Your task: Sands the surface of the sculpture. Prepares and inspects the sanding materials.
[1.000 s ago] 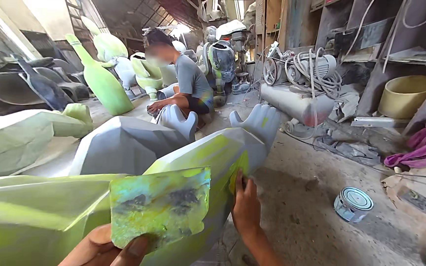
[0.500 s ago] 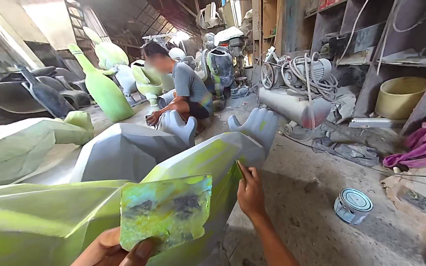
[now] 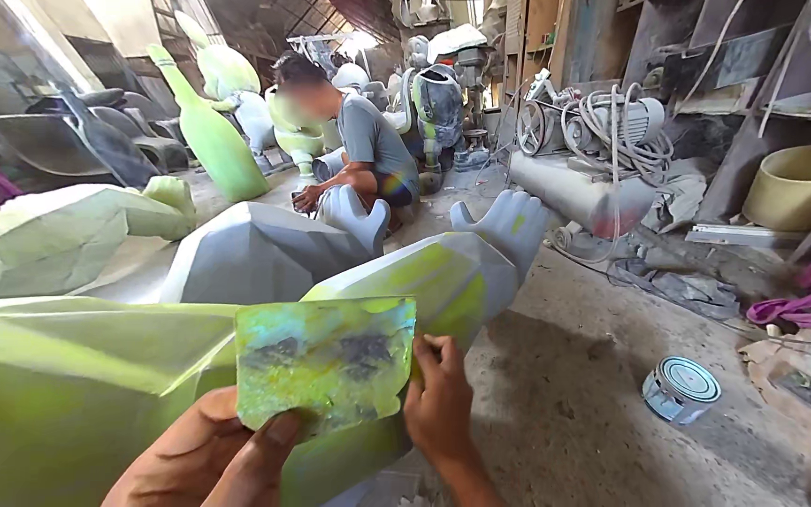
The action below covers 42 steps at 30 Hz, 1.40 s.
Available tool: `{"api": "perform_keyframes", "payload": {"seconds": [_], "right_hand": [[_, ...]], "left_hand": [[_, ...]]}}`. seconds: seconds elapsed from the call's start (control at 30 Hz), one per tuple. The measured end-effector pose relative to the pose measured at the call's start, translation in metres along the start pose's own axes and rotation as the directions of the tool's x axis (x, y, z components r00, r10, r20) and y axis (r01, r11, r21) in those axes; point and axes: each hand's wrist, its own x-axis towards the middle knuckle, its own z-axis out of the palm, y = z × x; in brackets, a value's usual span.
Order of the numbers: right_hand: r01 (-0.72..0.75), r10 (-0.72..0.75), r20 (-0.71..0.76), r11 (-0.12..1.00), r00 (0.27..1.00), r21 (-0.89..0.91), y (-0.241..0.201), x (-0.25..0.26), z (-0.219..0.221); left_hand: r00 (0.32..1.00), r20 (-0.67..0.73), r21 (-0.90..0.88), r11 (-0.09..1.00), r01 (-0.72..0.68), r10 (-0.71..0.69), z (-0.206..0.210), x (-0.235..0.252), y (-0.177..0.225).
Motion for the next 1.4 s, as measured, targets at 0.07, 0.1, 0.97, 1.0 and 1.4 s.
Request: {"api": "perform_keyframes", "payload": {"seconds": [0.07,0.1,0.97,1.0,1.4], "right_hand": [[0.050,-0.050,-0.005,0.999,0.999,0.013,-0.020,-0.026,0.009],[0.069,-0.069,0.002,0.997,0.998,0.024,-0.026,-0.038,0.012],[0.081,-0.063,0.104,0.982,0.993,-0.173,0.100,-0.002,-0.018],[0.082,-0.075,0.078,0.993,0.994,-0.090,0.104,0.007,-0.026],[-0.068,0.069,-0.033,0.997,0.997,0.028,0.060,0.071,-0.024]], "left_hand": [[1.000,-0.016,0.030,0.999,-0.013,0.014,0.003,-0.002,0.004],[0.999,-0.024,0.045,0.999,-0.019,0.020,0.004,-0.003,0.007],[0.995,-0.076,0.044,0.997,-0.057,0.061,0.007,0.002,0.004],[0.995,-0.080,0.046,0.997,-0.059,0.063,0.007,0.003,0.005],[0.996,-0.085,0.075,0.997,-0.013,0.020,0.004,-0.007,0.008]]}}
